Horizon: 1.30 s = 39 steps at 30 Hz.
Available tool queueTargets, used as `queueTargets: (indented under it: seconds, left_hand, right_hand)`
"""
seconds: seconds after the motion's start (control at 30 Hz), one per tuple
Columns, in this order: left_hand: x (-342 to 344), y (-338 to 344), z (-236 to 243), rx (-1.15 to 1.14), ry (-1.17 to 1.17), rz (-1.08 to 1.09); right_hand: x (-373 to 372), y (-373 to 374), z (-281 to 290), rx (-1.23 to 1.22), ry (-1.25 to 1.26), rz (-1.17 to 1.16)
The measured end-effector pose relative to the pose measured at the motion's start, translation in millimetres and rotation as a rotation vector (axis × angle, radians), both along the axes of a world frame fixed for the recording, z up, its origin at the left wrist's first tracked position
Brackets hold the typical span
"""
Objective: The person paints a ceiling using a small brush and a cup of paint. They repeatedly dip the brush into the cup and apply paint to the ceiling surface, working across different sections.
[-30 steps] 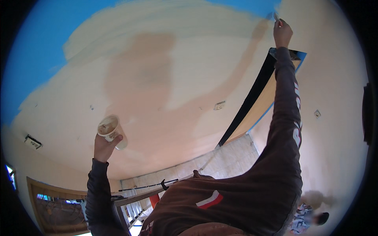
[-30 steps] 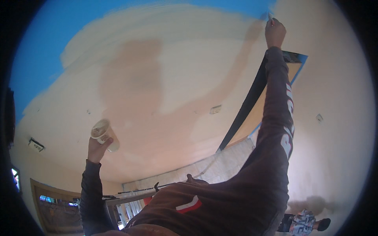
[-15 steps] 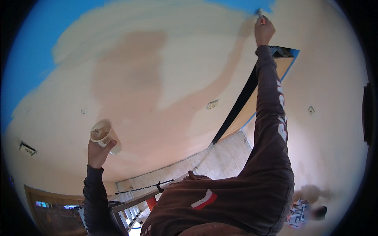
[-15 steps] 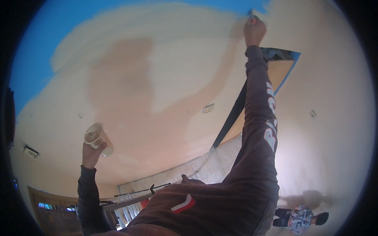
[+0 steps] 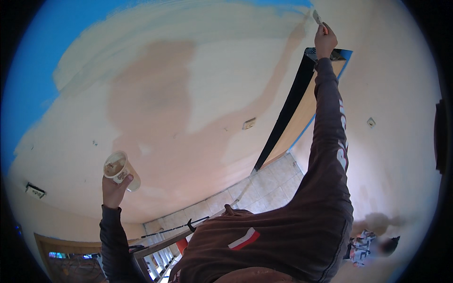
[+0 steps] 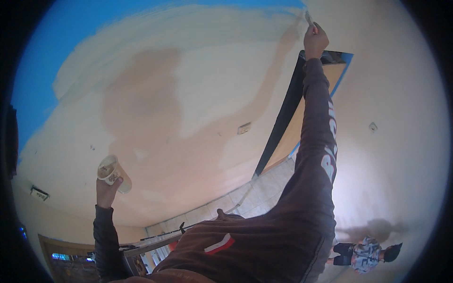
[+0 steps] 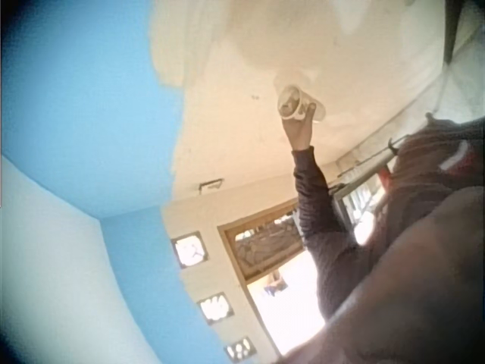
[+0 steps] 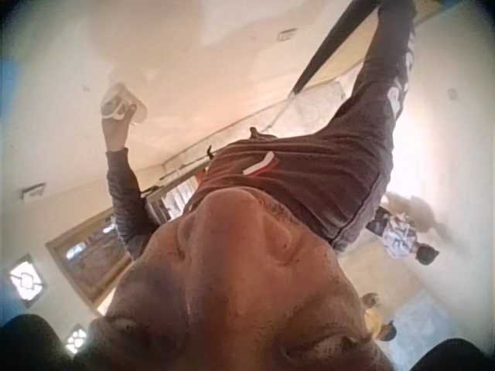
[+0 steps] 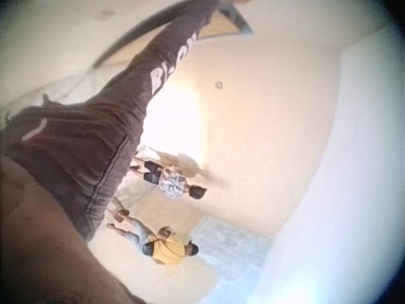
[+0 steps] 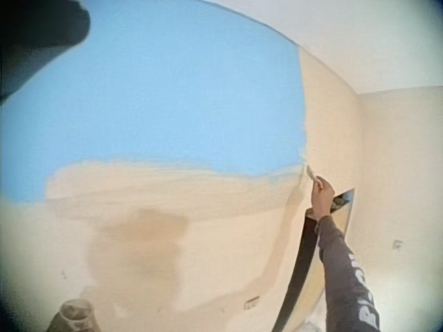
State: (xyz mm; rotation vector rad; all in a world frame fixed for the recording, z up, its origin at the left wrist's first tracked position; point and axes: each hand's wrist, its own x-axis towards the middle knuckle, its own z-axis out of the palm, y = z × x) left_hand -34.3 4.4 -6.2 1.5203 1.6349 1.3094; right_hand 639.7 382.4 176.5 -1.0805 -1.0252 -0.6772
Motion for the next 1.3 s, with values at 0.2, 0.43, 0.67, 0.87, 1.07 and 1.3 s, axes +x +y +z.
queueTargets:
  seconds: [0.2,0.43,0.67,0.87,1.07,1.3]
  left_hand:
    - [-1,-2,-1,-0.010,-0.022,0.005]
    - [2,-4,5,0.000,-0.004,-0.004]
    - [-2,-4,2,-0.026,-0.002,-0.009]
    - [3,-2,3,0.025,-0.010,-0.004]
    - [2,-3,2,0.009,-0.003,0.008]
    - [3,-3,4,-0.006,-0.028,0.005]
  right_hand:
    - [24,38,-9,-0.110,0.034,0.010]
    - [-82,-2,-17,-0.033,-0.053,0.108]
    - [-41,-10,-16,0.083,-0.053,0.064]
    - [28,34,-17,-0.018,0.054,-0.064]
    - [7,44,-22,-0.031,0.045,0.080]
    - [31,23,-32,0.007,0.101,0.029]
